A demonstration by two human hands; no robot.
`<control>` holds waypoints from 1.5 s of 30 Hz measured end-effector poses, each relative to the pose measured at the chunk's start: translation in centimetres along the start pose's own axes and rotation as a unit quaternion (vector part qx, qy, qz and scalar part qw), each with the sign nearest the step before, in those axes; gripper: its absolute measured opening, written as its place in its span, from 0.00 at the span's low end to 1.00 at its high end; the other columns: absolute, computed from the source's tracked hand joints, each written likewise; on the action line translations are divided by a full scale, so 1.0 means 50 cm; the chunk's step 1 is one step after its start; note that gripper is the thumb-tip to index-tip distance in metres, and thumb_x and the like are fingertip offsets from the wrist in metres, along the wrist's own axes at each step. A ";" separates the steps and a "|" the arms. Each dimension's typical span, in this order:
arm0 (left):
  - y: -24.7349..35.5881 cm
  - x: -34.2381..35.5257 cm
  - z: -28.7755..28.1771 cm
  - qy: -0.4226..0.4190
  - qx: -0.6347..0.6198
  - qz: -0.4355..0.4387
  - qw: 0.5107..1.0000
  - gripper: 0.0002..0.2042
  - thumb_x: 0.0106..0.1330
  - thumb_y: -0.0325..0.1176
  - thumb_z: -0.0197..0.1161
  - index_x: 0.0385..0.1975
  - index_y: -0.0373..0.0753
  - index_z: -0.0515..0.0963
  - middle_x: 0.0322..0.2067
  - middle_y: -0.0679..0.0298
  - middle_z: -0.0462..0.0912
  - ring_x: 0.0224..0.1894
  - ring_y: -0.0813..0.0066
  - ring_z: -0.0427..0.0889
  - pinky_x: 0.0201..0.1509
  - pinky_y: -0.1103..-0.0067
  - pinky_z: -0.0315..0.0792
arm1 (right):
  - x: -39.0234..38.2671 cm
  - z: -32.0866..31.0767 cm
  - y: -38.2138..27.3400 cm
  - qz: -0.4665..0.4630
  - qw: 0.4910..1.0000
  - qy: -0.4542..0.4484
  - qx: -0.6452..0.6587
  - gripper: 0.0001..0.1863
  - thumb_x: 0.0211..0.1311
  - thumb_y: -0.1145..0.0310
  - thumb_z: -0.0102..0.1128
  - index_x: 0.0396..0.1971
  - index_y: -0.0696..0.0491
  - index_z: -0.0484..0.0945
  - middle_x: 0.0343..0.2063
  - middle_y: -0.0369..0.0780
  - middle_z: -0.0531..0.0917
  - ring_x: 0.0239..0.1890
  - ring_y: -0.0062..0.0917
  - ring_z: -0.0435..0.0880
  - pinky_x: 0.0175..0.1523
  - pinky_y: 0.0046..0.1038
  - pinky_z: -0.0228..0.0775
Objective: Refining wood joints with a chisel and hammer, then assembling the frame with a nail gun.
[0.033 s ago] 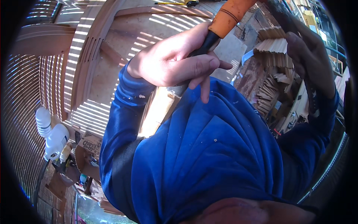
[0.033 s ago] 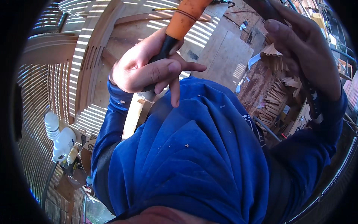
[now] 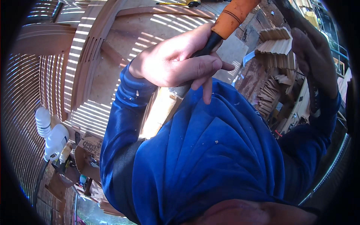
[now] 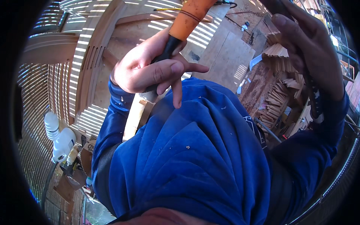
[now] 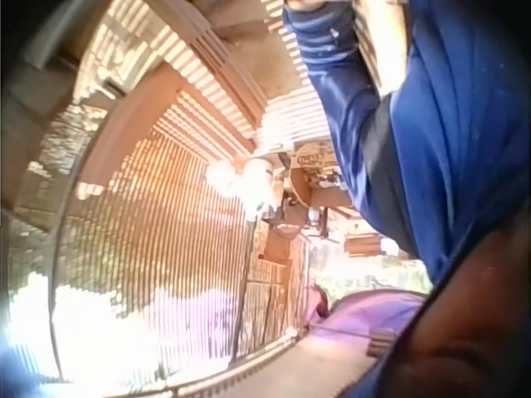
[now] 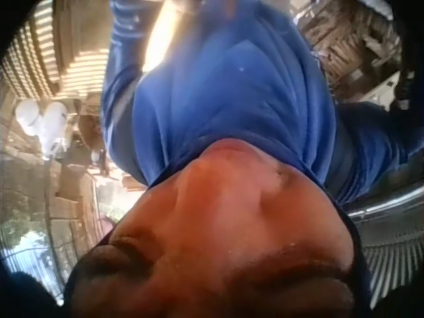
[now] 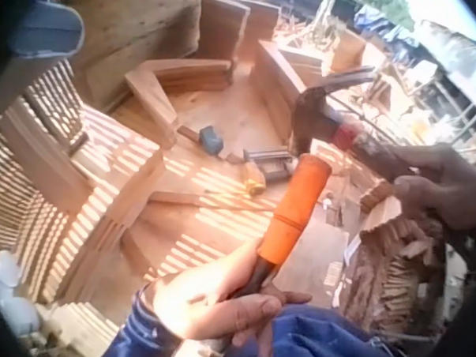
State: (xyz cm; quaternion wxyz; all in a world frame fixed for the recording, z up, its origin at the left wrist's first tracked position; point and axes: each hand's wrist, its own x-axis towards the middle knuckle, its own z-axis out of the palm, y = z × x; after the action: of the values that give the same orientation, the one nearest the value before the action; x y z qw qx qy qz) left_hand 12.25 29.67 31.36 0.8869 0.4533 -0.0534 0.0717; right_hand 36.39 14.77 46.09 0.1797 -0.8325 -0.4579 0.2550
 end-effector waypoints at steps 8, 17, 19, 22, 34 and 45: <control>-0.008 0.003 -0.003 -0.046 0.008 0.007 0.999 0.29 0.72 0.27 0.48 0.69 0.26 0.47 0.12 0.67 0.70 0.23 0.61 0.86 0.68 0.53 0.67 | -0.026 0.016 -0.001 0.036 0.993 -0.062 0.094 0.30 0.75 0.58 0.51 0.70 0.54 0.59 0.16 0.29 0.67 0.10 0.08 0.62 0.15 0.11 0.57; 0.023 -0.013 -0.048 0.102 -0.028 0.251 0.962 0.06 0.78 0.30 0.37 0.47 0.41 0.62 0.22 0.69 0.63 0.12 0.80 0.65 0.27 0.74 0.73 | -0.062 0.094 0.205 0.083 0.935 0.114 0.327 0.22 0.75 0.61 0.53 0.64 0.53 0.69 0.19 0.29 0.69 0.15 0.08 0.67 0.18 0.12 0.58; 0.036 -0.028 -0.015 0.184 0.050 0.216 0.957 0.05 0.77 0.29 0.42 0.47 0.39 0.64 0.22 0.67 0.61 0.12 0.86 0.56 0.22 0.82 0.63 | -0.063 0.134 0.242 0.076 0.929 0.135 0.337 0.20 0.74 0.60 0.54 0.60 0.53 0.72 0.20 0.29 0.70 0.15 0.08 0.67 0.19 0.12 0.59; 0.053 -0.080 -0.021 0.188 0.056 0.071 0.978 0.04 0.75 0.27 0.51 0.43 0.35 0.66 0.25 0.66 0.68 0.20 0.85 0.63 0.22 0.83 0.60 | -0.061 0.183 0.308 0.154 0.924 0.117 0.330 0.27 0.75 0.60 0.52 0.69 0.52 0.63 0.20 0.29 0.70 0.15 0.09 0.66 0.20 0.13 0.59; 0.030 -0.102 0.042 0.181 0.141 -0.121 0.966 0.34 0.57 0.17 0.70 0.62 0.36 0.58 0.36 0.59 0.84 0.26 0.87 0.79 0.27 0.90 0.73 | 0.078 0.267 0.352 0.088 0.946 0.002 0.311 0.17 0.68 0.56 0.63 0.47 0.53 0.77 0.18 0.26 0.68 0.12 0.08 0.67 0.16 0.14 0.58; 0.098 -0.108 0.127 0.469 0.328 -0.221 0.790 0.24 0.72 0.41 0.61 0.60 0.33 0.65 0.34 0.64 0.86 0.24 0.90 0.72 0.26 0.88 0.69 | 0.417 0.355 0.434 -0.238 0.918 -0.100 0.303 0.28 0.67 0.68 0.62 0.67 0.50 0.69 0.50 0.35 0.82 0.48 0.16 0.75 0.53 0.18 0.67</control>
State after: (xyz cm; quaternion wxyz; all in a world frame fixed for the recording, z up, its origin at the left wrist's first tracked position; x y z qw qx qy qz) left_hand 5.89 26.95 38.10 0.5925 0.6275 0.4969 0.0908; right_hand 49.88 22.53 14.83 0.4314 -0.5752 -0.5588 0.4133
